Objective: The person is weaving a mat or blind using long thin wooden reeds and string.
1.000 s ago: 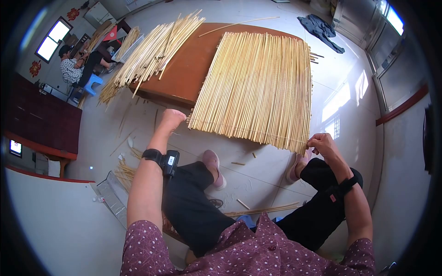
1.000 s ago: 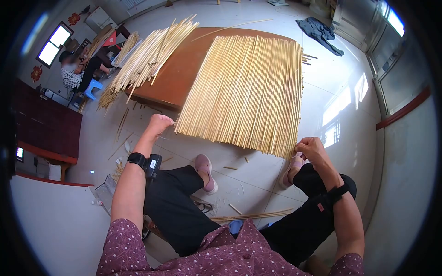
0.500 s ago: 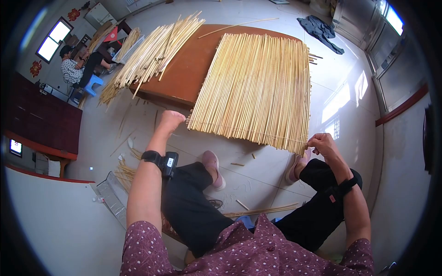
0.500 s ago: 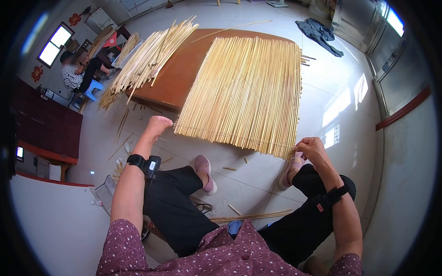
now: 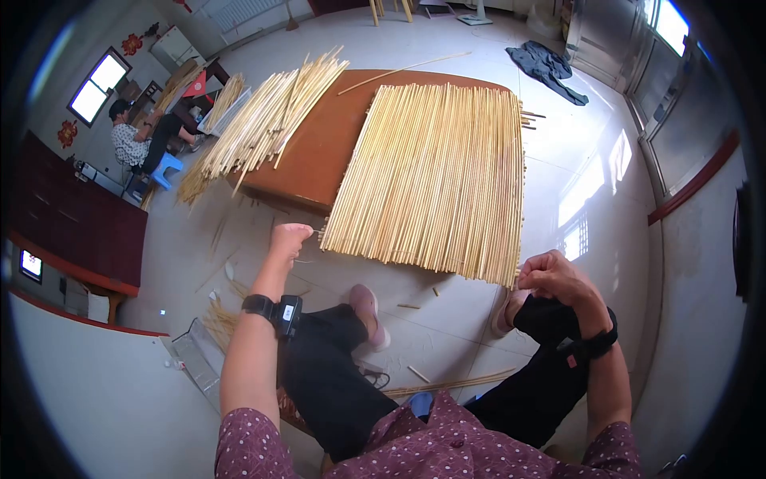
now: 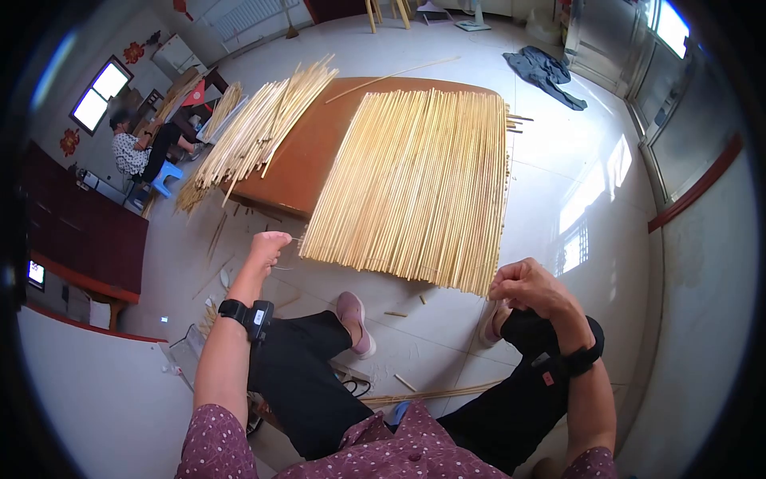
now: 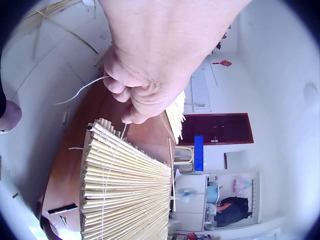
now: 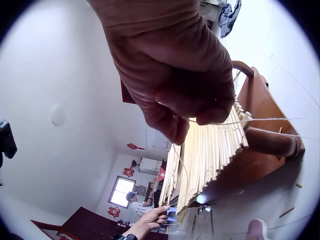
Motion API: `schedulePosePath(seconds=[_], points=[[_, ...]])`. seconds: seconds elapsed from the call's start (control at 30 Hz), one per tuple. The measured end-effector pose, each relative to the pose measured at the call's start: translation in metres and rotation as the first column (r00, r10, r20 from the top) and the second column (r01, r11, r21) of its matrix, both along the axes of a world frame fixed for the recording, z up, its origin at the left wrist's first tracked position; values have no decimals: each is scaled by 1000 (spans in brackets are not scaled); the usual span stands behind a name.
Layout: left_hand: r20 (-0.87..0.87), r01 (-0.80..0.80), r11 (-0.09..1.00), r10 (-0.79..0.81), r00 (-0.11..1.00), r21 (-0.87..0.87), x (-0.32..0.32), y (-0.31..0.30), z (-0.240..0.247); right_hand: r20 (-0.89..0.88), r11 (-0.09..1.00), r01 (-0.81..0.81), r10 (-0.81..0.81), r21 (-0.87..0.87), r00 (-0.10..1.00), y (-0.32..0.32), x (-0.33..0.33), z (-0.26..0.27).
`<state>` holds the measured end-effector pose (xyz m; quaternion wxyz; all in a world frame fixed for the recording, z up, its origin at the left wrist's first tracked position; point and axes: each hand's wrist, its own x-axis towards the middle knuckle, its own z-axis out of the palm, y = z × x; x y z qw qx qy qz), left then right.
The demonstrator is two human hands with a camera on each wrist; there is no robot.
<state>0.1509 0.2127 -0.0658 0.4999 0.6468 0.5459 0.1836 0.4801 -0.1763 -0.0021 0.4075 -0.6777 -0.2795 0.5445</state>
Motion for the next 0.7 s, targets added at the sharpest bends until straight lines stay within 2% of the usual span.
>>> schedulePosePath(seconds=[0.03, 0.07, 0.2, 0.27, 0.33, 0.37, 0.43, 0.57, 0.67, 0.7], points=[[23, -38, 999, 39, 999, -32, -5, -5, 4, -88, 998, -45, 49, 51, 995, -2, 0, -8], [23, -46, 999, 47, 999, -27, -9, -13, 11, -88, 997, -53, 58, 55, 994, -2, -4, -5], [103, -65, 993, 75, 992, -96, -37, -56, 53, -107, 966, -250, 256, 70, 961, 8, -29, 11], [147, -109, 988, 125, 981, -111, -57, -85, 73, 40, 928, -372, 371, 15, 928, 15, -46, 14], [383, -45, 963, 148, 912, -265, -75, -118, 86, 18, 908, -419, 419, 3, 908, 19, -63, 18], [387, -68, 966, 164, 907, -251, -82, -137, 93, 76, 895, -446, 443, 23, 893, 23, -74, 21], [500, -27, 938, 209, 840, -346, -94, -178, 103, 143, 878, -476, 465, 53, 874, 25, -96, 31], [537, 30, 909, 219, 814, -415, -109, -248, 105, 152, 881, -453, 433, 139, 889, 21, -139, 22], [625, 154, 811, 298, 721, -565, -121, -281, 99, 207, 888, -422, 386, 180, 899, 7, -173, 24], [624, 173, 798, 295, 723, -578, -121, -288, 93, 206, 900, -406, 371, 162, 905, -6, -175, 23]])
